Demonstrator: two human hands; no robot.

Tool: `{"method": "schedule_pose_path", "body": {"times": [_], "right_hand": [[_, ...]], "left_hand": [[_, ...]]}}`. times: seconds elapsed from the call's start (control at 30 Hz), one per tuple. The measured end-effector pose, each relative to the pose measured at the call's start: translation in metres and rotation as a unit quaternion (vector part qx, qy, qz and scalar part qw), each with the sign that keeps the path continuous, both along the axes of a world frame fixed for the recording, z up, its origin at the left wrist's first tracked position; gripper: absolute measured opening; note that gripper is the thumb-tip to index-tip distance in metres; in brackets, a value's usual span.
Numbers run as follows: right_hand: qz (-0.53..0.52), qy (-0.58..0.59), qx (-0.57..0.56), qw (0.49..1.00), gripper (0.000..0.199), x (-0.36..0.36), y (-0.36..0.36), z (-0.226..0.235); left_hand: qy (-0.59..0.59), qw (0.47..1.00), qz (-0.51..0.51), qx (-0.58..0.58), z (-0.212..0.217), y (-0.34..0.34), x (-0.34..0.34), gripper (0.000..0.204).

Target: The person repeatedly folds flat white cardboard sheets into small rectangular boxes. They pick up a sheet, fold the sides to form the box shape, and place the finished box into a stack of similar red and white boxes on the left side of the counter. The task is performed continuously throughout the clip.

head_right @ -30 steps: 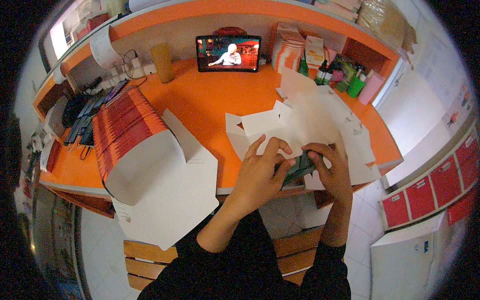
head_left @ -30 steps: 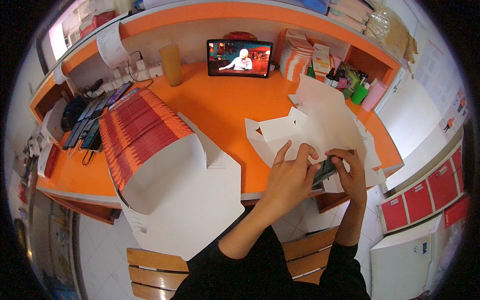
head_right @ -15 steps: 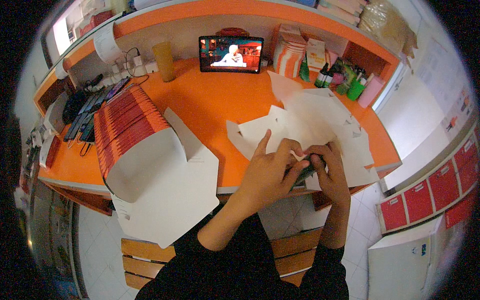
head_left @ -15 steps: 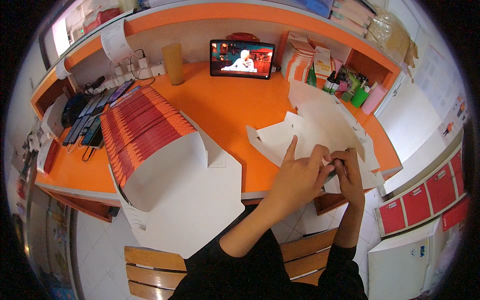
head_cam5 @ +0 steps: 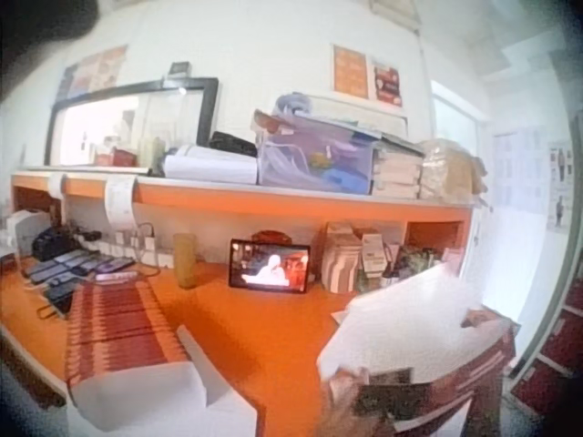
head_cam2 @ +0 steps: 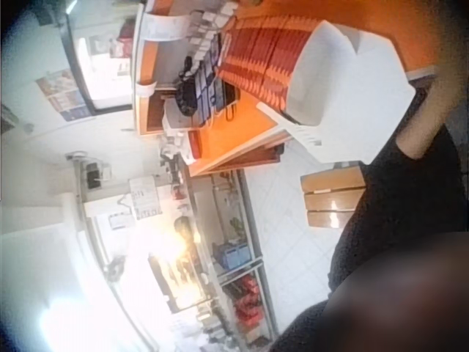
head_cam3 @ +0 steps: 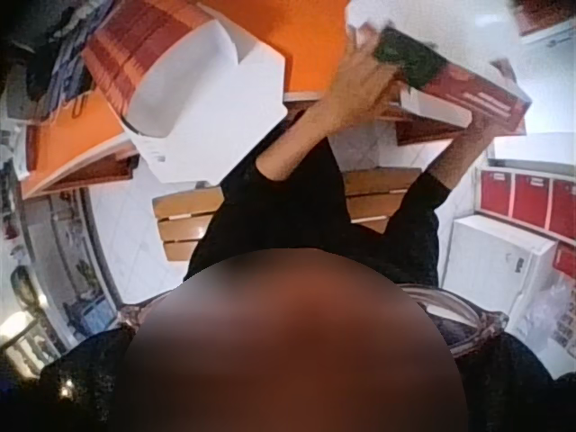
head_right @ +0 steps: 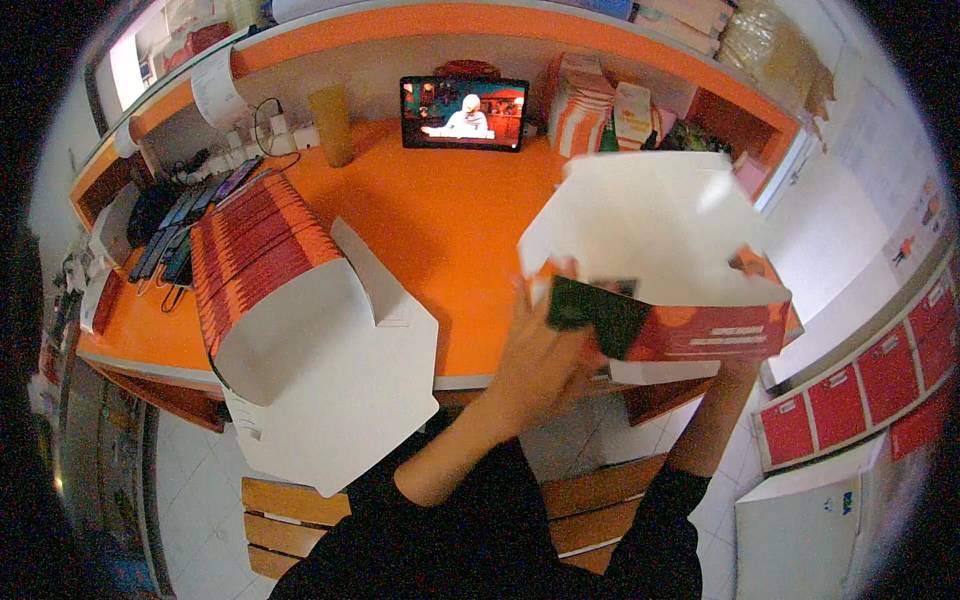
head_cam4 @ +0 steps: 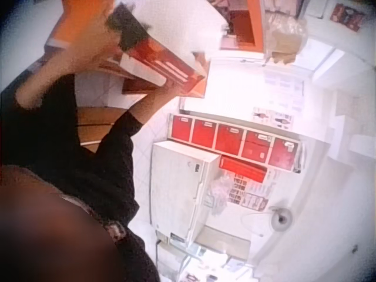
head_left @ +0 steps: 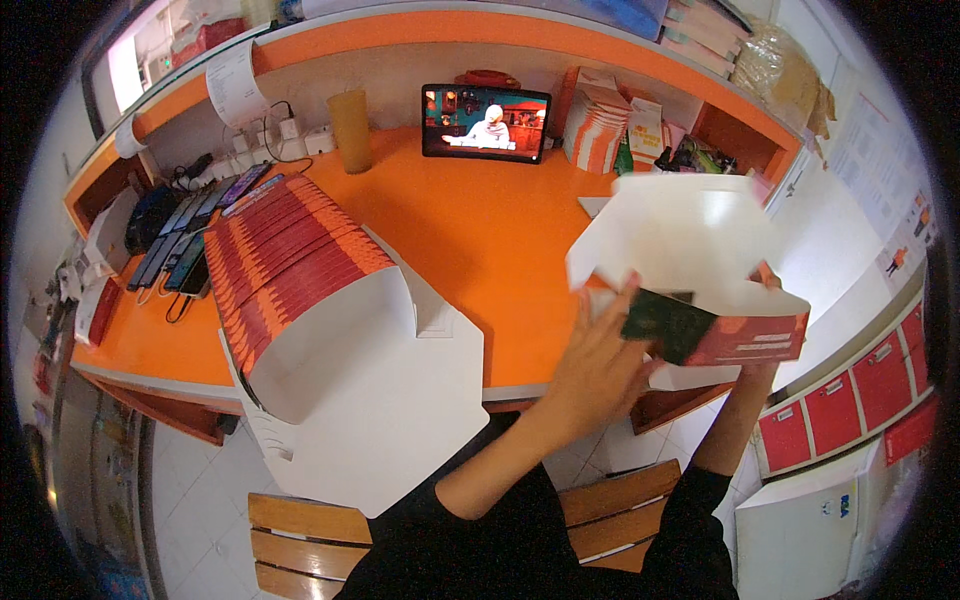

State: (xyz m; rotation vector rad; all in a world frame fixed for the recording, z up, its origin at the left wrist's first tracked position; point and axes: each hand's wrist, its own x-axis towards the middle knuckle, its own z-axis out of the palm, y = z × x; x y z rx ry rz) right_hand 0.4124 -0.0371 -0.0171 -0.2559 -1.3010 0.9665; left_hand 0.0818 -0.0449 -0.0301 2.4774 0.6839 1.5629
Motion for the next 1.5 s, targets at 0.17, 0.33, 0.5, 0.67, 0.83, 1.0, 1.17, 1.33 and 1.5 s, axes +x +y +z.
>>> {"method": "schedule_pose_path", "body": {"times": [0.17, 0.33, 0.5, 0.67, 0.83, 1.0, 1.17, 1.33, 1.5], "right_hand": [[-0.261, 0.082, -0.099, 0.957, 0.052, -0.027, 0.026, -0.018], [-0.459, -0.004, -0.053, 0.887, 0.045, -0.077, 0.012, 0.006], [-0.398, -0.373, 0.118, 0.830, 0.048, -0.109, -0.043, 0.050], [-0.312, -0.424, 0.157, 0.836, 0.040, -0.108, -0.054, 0.054], [-0.401, -0.452, 0.175, 0.778, 0.026, -0.113, -0.052, 0.047], [-0.566, -0.489, 0.088, 0.657, 0.024, -0.134, -0.060, 0.047], [-0.494, -0.623, 0.093, 0.599, 0.026, -0.141, -0.075, 0.057], [-0.436, -0.627, 0.113, 0.636, 0.028, -0.137, -0.079, 0.055], [-0.522, -0.490, 0.204, 0.667, 0.033, -0.128, -0.065, 0.028]], "left_hand": [[-0.069, 0.974, -0.169, -0.133, -0.004, -0.017, 0.015, 0.034], [-0.032, 0.945, -0.215, -0.243, -0.006, -0.014, 0.022, 0.038], [0.051, 0.973, -0.154, -0.162, 0.006, -0.012, 0.022, 0.031], [-0.033, 0.904, -0.200, -0.377, 0.019, -0.005, 0.015, 0.023], [-0.027, 0.905, -0.215, -0.367, 0.015, 0.007, 0.009, 0.023], [-0.069, 0.929, -0.233, -0.281, 0.008, 0.012, 0.012, 0.024], [-0.031, 0.933, -0.228, -0.276, 0.016, 0.007, 0.013, 0.022], [-0.063, 0.893, -0.276, -0.349, 0.023, 0.002, 0.012, 0.021], [-0.049, 0.914, -0.314, -0.252, 0.023, 0.004, 0.009, 0.022]]}}
